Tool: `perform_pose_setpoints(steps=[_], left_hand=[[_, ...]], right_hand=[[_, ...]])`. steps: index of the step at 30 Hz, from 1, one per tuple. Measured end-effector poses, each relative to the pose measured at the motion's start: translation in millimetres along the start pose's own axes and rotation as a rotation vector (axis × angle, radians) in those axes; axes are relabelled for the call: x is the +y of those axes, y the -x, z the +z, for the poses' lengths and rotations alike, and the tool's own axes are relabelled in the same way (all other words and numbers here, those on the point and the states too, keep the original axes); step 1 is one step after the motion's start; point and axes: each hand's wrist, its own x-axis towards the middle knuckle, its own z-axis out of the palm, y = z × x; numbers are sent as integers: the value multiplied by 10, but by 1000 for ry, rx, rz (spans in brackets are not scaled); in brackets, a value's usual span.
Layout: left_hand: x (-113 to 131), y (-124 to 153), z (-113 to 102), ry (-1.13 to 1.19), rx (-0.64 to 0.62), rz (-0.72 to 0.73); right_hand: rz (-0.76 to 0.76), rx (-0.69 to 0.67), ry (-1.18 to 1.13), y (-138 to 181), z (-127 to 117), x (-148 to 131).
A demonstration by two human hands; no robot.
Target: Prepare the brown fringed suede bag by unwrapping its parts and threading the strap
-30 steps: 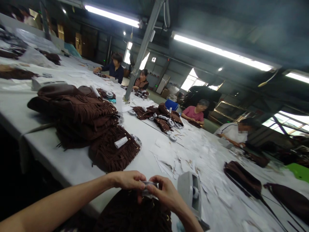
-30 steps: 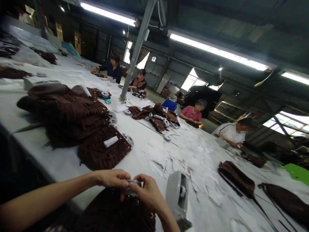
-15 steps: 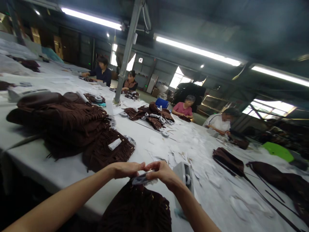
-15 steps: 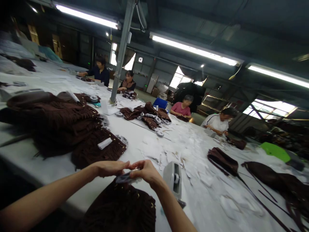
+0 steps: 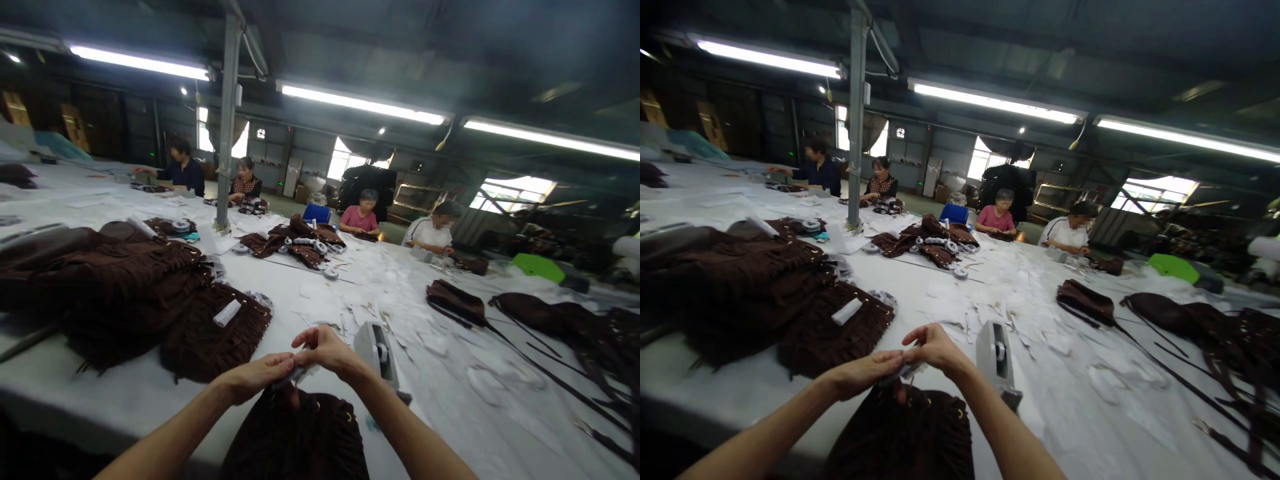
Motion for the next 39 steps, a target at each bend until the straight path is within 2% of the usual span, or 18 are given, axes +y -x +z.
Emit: perform_pose_setpoints(steps=[3,6,10,13,16,18,20,24,30,34,39], left_hand=[[-35,-6,8,46,25,14],[-67,-17,2,72,109,27],[-134,-14,-49,124,219,4],[-181,-2,-106,205,258,0],[-198,1,-144,250,232,-4],[-193,-5,-146,250,205,-8],[-182,-14,-134,242,180,-8],[-163,-30,-90,204,135,-2],[-191,-42,-73,210,171,-11],[-245,-59,-135,291,183,-22],[-303,-83,-238,354,194,-36]], right_hand=[[-28,-1,-16,-20,41,29],[-62,54,-31,-64,14,48],[-112,241,-51,-89,-194,105],[-118,277,-60,6,-294,205],[-93,178,-67,159,-174,336],[-98,77,-100,225,1,425],[-120,42,-202,230,182,510],[-124,174,-403,117,402,657],[-95,305,-506,27,506,755],[-101,299,-553,20,533,774],[-146,320,-549,32,452,812]])
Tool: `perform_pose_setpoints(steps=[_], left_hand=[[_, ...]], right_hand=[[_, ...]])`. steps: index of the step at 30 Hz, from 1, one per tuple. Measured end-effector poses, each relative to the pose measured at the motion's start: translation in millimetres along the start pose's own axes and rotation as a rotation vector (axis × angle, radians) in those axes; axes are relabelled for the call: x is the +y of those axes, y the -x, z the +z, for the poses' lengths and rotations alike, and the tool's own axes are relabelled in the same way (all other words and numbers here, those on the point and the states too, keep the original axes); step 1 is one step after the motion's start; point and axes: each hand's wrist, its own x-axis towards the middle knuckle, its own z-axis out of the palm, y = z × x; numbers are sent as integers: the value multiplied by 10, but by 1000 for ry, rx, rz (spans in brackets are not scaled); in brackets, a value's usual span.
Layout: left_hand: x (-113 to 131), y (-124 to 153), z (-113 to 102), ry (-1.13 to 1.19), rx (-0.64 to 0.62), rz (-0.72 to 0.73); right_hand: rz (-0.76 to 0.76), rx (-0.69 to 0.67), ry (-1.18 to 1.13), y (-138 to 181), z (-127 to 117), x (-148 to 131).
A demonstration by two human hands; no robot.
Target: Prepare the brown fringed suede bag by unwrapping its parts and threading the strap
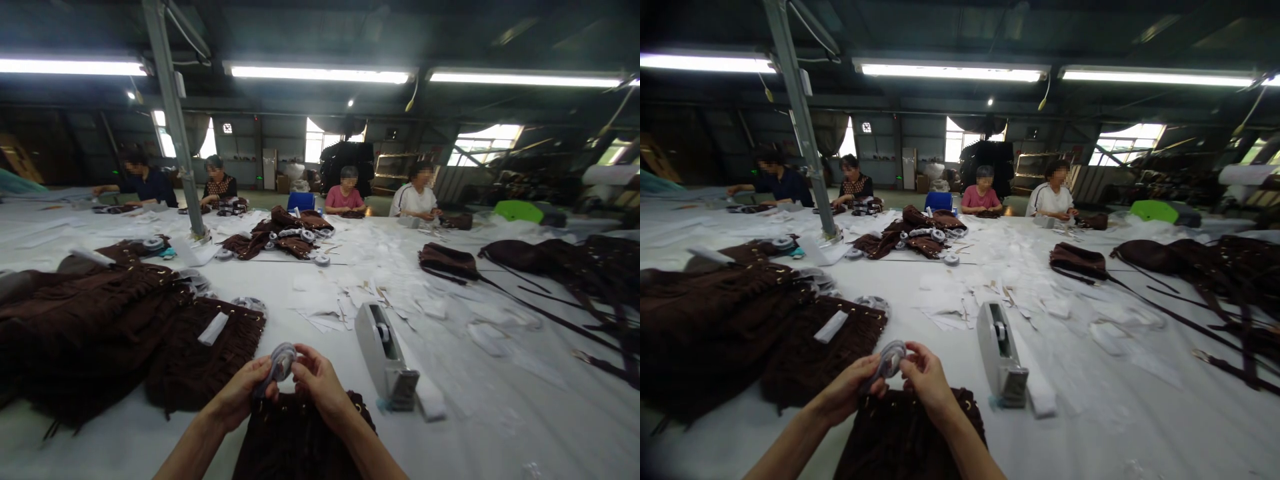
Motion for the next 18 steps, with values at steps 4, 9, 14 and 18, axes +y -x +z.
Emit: perform_pose_setpoints(steps=[4,9,14,18], left_hand=[[0,-23,-17,8,-22,-25],[25,-7,6,-57,-52,-62],[17,-4,-18,-84,-57,-92],[-18,-34,-58,-49,11,-100]], right_hand=[[-83,-3,118,-12,-50,9],[-95,21,50,-25,-5,66],[-99,52,-6,-26,44,125],[-107,66,27,-64,20,201]])
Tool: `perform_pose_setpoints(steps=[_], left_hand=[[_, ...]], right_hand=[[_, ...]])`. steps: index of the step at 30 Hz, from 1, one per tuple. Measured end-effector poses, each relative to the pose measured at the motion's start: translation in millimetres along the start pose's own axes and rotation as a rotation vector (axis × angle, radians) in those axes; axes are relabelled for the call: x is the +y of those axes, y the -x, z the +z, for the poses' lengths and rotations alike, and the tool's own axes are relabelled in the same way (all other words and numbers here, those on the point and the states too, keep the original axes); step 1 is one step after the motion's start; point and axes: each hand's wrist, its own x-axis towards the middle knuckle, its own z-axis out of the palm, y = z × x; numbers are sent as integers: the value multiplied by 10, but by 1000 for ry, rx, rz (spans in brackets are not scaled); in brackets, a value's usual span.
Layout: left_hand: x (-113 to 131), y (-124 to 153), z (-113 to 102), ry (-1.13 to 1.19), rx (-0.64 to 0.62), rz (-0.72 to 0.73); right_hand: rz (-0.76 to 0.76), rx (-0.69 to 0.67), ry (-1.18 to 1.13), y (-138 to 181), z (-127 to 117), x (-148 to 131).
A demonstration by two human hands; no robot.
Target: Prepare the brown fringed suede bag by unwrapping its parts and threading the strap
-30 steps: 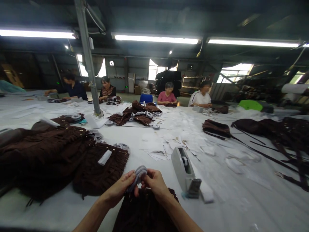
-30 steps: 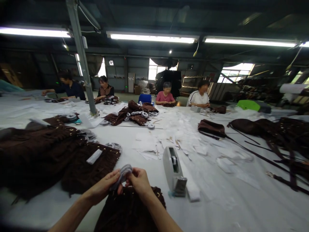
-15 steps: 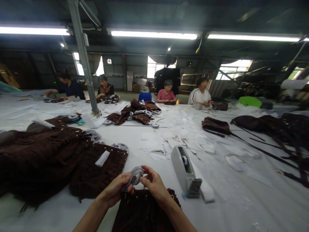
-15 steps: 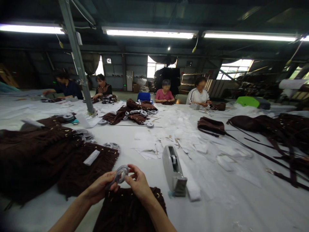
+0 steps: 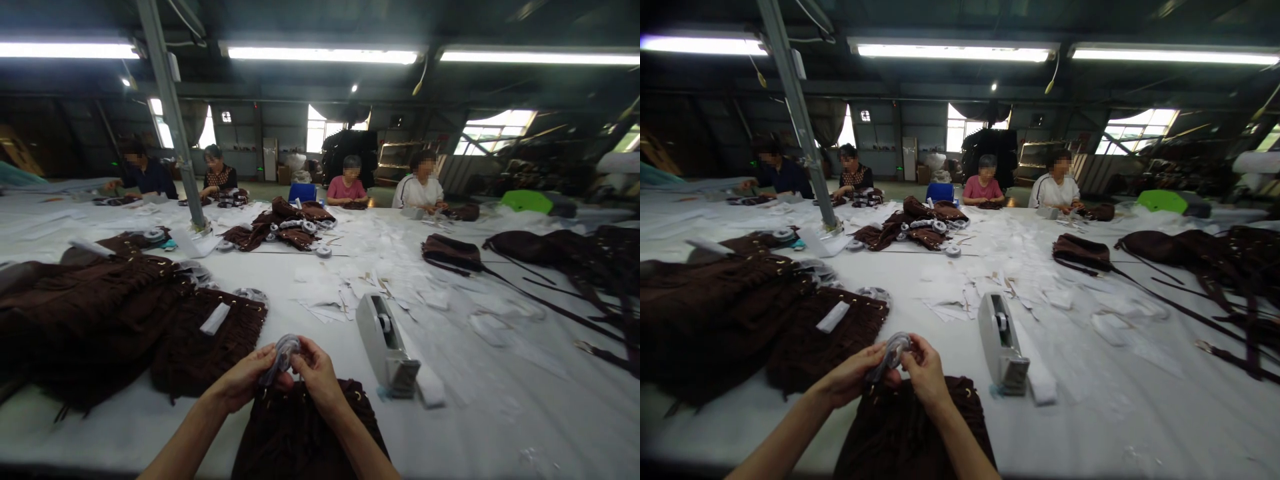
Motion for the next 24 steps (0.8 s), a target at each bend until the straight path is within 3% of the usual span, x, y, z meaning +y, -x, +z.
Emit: perform_pose_setpoints(steps=[6,14,17,20,24], left_hand=[[45,-35,14,-5,42,-36],[80,-16,50,-48,123,-23],[79,-2,53,-54,93,-21],[87,-13,29,-36,63,-50],[82,-59,-72,70,139,-101]], right_hand=[[1,25,147,-101,-29,29],[-8,26,150,-182,72,78],[-11,36,152,-200,84,122],[-15,50,161,-212,78,132],[-38,137,196,-183,-33,143]])
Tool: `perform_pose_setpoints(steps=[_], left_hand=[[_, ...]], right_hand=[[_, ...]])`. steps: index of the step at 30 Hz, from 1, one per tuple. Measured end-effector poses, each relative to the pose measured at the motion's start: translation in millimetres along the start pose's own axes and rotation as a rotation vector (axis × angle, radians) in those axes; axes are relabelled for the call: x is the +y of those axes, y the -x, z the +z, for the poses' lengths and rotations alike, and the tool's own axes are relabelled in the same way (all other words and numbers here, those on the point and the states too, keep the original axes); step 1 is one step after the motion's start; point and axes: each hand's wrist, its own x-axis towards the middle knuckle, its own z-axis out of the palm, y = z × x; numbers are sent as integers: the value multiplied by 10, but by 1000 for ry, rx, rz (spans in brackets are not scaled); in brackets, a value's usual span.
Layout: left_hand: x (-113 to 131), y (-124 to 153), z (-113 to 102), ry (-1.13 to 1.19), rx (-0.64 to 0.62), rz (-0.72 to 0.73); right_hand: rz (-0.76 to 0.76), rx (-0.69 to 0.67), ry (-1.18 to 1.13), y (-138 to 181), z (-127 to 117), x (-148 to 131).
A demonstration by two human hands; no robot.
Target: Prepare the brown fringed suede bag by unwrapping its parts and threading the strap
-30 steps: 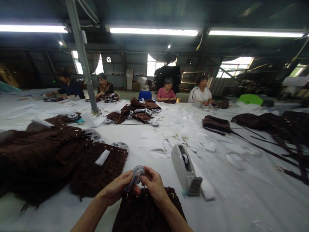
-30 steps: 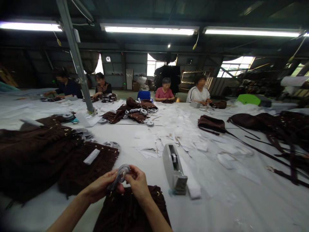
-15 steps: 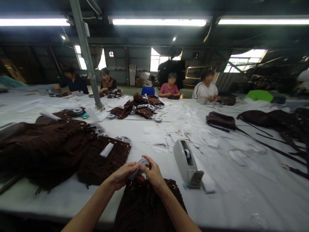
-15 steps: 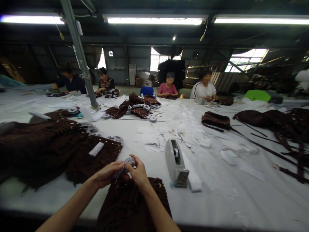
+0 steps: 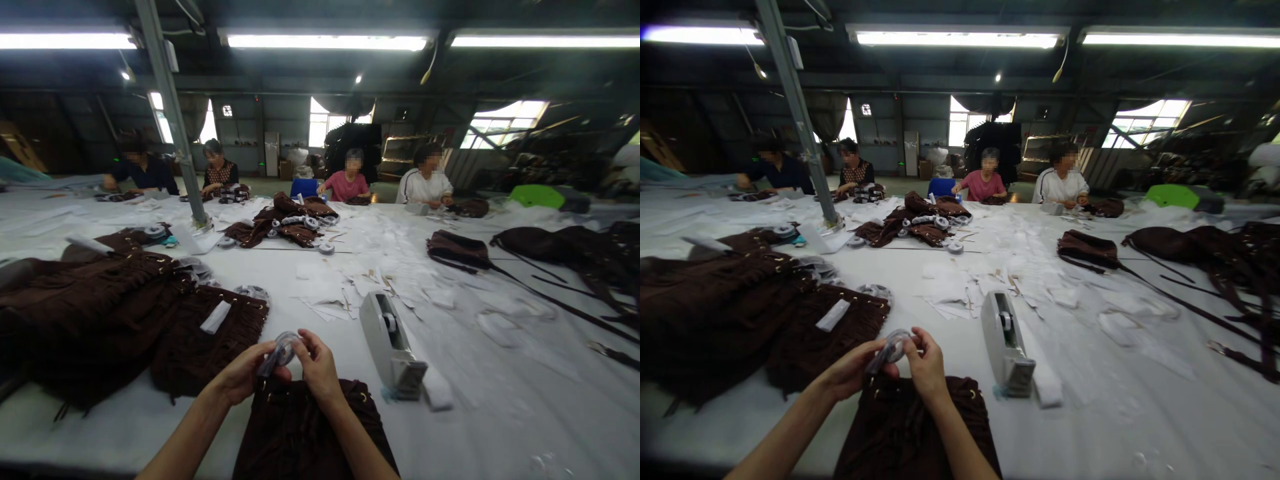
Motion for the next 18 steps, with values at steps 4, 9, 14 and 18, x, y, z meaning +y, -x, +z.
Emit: perform_pose_setpoints(steps=[4,9,14,18], left_hand=[[-31,-80,-115,141,90,-79],[-99,-190,-207,192,61,-66],[-131,-285,-271,116,-5,8],[-140,-359,-293,93,-112,-3]], right_hand=[[6,138,190,77,-134,93],[18,13,364,137,-111,136],[44,18,372,85,-86,151],[79,5,332,54,-74,186]])
